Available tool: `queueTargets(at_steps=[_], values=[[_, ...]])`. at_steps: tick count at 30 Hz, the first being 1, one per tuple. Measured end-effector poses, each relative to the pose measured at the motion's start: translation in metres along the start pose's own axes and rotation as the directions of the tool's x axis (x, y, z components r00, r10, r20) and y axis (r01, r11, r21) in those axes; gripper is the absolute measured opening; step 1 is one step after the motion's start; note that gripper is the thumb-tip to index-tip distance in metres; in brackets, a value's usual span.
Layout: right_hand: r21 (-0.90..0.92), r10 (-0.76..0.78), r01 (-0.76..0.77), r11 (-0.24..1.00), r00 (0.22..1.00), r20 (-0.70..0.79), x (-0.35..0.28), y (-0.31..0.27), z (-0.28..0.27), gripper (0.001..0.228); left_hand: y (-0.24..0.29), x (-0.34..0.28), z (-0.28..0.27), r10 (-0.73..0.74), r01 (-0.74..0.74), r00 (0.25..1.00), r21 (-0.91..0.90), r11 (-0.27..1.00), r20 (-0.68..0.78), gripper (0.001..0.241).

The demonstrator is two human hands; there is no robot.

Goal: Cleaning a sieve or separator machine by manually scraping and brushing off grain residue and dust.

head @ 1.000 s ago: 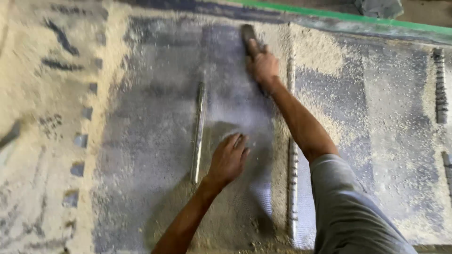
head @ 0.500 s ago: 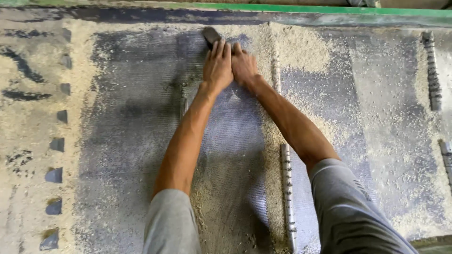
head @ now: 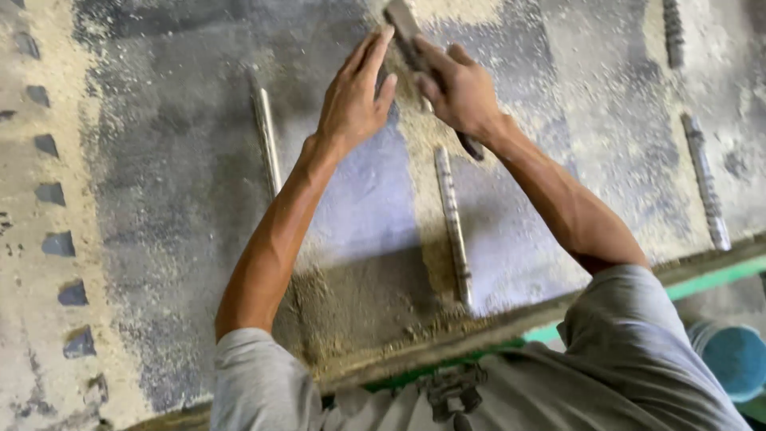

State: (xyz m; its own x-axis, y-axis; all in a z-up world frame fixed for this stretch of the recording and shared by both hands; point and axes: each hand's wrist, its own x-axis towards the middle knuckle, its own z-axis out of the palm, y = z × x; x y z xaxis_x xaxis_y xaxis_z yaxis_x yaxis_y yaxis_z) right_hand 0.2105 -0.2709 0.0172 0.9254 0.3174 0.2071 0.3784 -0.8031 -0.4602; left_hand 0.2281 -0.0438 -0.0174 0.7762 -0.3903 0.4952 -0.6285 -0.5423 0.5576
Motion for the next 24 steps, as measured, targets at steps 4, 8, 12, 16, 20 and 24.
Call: queueTargets(at_steps=[4, 8, 12, 16, 20, 24], values=[[0.232, 0.018, 0.006, 0.973, 0.995, -0.102, -0.114, -0.009, -0.048, 0.050, 0.076, -0.054, -0.005, -0.259, 0.306, 0.922, -0.130, 0.943, 0.289, 0.048], [0.307, 0.346, -0.329, 0.893, 0.938, -0.002, -0.221, 0.008, -0.066, 0.051, 0.105, -0.122, 0.024, -0.189, 0.260, 0.889, -0.121, 0.958, 0.417, 0.043], [0.311, 0.547, -0.516, 0.798, 0.837, -0.014, -0.298, 0.033, -0.068, 0.050, 0.104, -0.158, 0.049, -0.167, 0.189, 0.885, -0.007, 0.982, 0.435, 0.050], [0.369, 0.605, -0.563, 0.740, 0.797, 0.004, -0.333, 0.034, -0.073, 0.049, 0.074, -0.166, 0.095, -0.179, 0.156, 0.924, 0.095, 0.983, 0.337, 0.062], [0.391, 0.604, -0.580, 0.715, 0.794, 0.072, -0.327, 0.040, -0.081, 0.051, 0.061, -0.136, 0.121, -0.133, 0.092, 0.965, 0.186, 0.978, 0.226, 0.056], [0.364, 0.539, -0.562, 0.743, 0.824, 0.174, -0.332, 0.052, -0.075, 0.055, 0.061, -0.134, 0.131, -0.235, 0.157, 0.880, 0.214, 0.964, 0.413, 0.056]])
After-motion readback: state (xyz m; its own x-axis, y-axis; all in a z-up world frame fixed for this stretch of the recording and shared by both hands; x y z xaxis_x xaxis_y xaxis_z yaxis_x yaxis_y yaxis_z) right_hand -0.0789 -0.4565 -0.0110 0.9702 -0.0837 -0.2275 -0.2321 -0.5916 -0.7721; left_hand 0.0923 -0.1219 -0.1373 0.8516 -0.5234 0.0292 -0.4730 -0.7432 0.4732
